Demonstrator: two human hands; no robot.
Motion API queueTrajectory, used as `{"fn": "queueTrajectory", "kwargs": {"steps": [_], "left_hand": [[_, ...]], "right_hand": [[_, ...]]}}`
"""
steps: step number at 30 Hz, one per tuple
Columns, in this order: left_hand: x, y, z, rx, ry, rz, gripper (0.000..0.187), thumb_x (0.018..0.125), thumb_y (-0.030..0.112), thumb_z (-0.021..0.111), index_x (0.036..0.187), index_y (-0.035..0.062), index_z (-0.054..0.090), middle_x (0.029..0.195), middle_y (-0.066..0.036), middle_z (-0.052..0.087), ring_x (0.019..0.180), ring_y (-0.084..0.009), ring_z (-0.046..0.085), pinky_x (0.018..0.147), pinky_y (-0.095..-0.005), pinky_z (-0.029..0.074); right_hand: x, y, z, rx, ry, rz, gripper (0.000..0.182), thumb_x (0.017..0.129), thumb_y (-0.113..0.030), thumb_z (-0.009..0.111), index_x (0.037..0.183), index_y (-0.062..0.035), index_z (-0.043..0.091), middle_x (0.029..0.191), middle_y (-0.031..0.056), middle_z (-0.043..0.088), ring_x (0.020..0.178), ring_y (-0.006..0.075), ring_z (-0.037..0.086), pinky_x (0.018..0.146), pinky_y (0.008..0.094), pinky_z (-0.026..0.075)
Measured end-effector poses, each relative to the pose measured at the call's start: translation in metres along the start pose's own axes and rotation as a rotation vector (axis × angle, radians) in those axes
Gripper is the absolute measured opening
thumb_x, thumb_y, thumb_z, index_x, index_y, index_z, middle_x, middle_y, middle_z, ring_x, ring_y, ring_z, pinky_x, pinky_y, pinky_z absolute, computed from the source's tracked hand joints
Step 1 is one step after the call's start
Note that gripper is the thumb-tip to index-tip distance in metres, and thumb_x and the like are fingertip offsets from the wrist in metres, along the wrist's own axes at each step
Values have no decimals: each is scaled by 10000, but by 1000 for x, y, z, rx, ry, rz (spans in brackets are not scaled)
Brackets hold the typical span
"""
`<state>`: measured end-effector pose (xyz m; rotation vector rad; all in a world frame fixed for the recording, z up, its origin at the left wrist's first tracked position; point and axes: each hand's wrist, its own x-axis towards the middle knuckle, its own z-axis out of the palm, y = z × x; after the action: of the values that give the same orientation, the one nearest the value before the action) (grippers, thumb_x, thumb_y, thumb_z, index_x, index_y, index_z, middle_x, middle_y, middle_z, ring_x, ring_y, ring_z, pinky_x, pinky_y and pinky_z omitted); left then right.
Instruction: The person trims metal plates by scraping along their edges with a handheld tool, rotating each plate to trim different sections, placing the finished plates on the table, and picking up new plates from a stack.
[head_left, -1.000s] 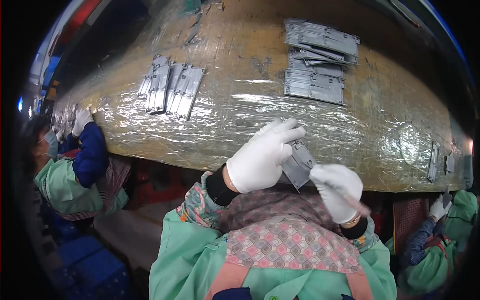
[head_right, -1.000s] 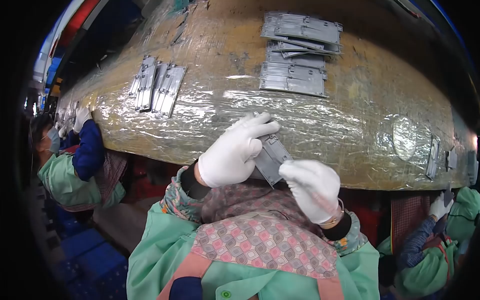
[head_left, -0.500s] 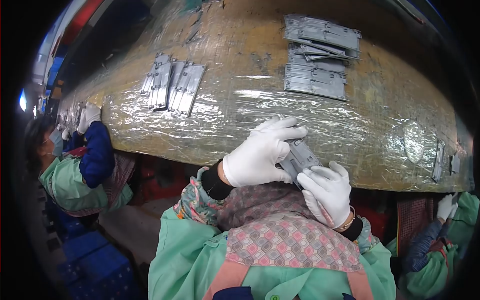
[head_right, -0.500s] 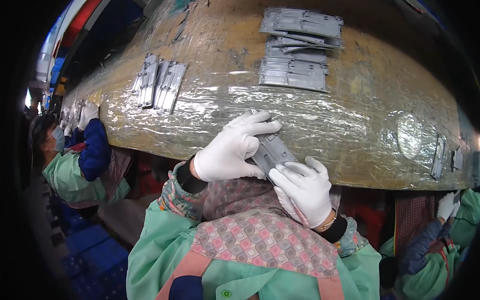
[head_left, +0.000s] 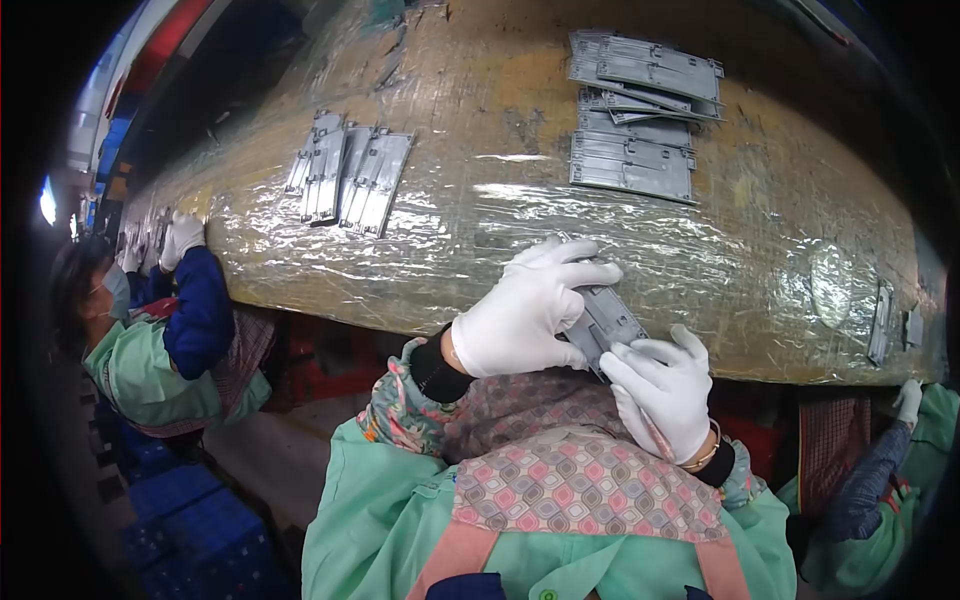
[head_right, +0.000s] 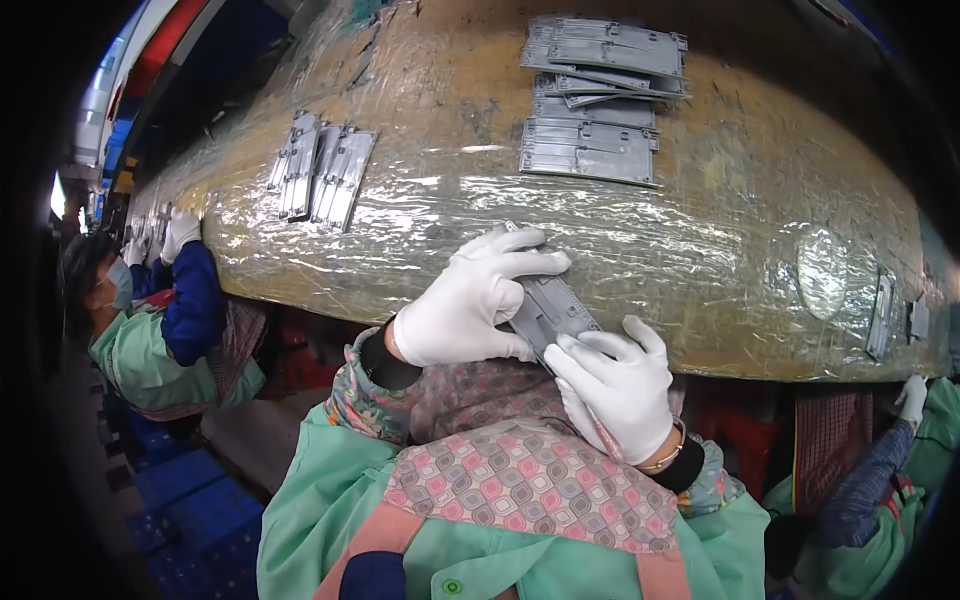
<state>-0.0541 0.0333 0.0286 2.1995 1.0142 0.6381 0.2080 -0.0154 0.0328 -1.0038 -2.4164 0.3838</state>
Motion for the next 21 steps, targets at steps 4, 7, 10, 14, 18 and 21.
{"fn": "queueTrajectory", "kwargs": {"steps": [4, 7, 10, 14, 18, 21], "left_hand": [[1, 3, 3, -2, 11, -53, 776, 634, 189, 949, 1361, 92, 697, 1432, -35, 683, 1484, -360, 496, 1231, -519, 365], [1, 2, 1, -22, 1, -41, 762, 635, 186, 951, 1353, 100, 709, 1416, -44, 692, 1484, -353, 498, 1231, -523, 365], [2, 2, 2, -22, 17, -42, 641, 619, 184, 962, 1220, 90, 758, 1433, -45, 687, 1477, -351, 507, 1229, -539, 365], [4, 4, 2, 12, 25, -15, 569, 585, 178, 971, 624, 75, 413, 1466, -44, 678, 1489, -414, 488, 1179, -548, 413], [3, -1, 2, -2, 0, 2, 350, 601, 244, 955, 624, 91, 641, 1471, -56, 662, 1481, -390, 481, 1199, -570, 387], [3, 0, 3, -28, 1, -30, 359, 593, 233, 956, 624, 82, 631, 1466, -62, 668, 1474, -393, 485, 1196, -563, 391]], "right_hand": [[8, 3, 8, 8, 9, -33, 396, 834, -157, 815, 1226, -201, 778, 1193, -16, 785, 1073, 202, 710, 1091, 522, 456], [1, 5, 5, -7, -9, -36, 416, 835, -169, 812, 1247, -199, 766, 1200, -17, 783, 1078, 198, 708, 1089, 519, 455], [-18, 7, -10, -14, -46, -29, 397, 840, -172, 808, 1233, -213, 769, 1170, -3, 791, 1059, 196, 717, 1072, 517, 471], [-20, 7, -11, -3, -10, 11, 394, 842, -160, 810, 1231, -208, 772, 1190, 3, 787, 1086, 209, 705, 1065, 498, 477], [-19, 7, -9, -7, 13, 14, 406, 832, -151, 812, 1232, -208, 775, 1183, 5, 786, 1084, 205, 705, 1077, 487, 468], [-26, 10, -12, -12, -13, -6, 430, 814, -153, 821, 1237, -205, 771, 1173, 11, 787, 1075, 205, 715, 1055, 480, 486]]}}
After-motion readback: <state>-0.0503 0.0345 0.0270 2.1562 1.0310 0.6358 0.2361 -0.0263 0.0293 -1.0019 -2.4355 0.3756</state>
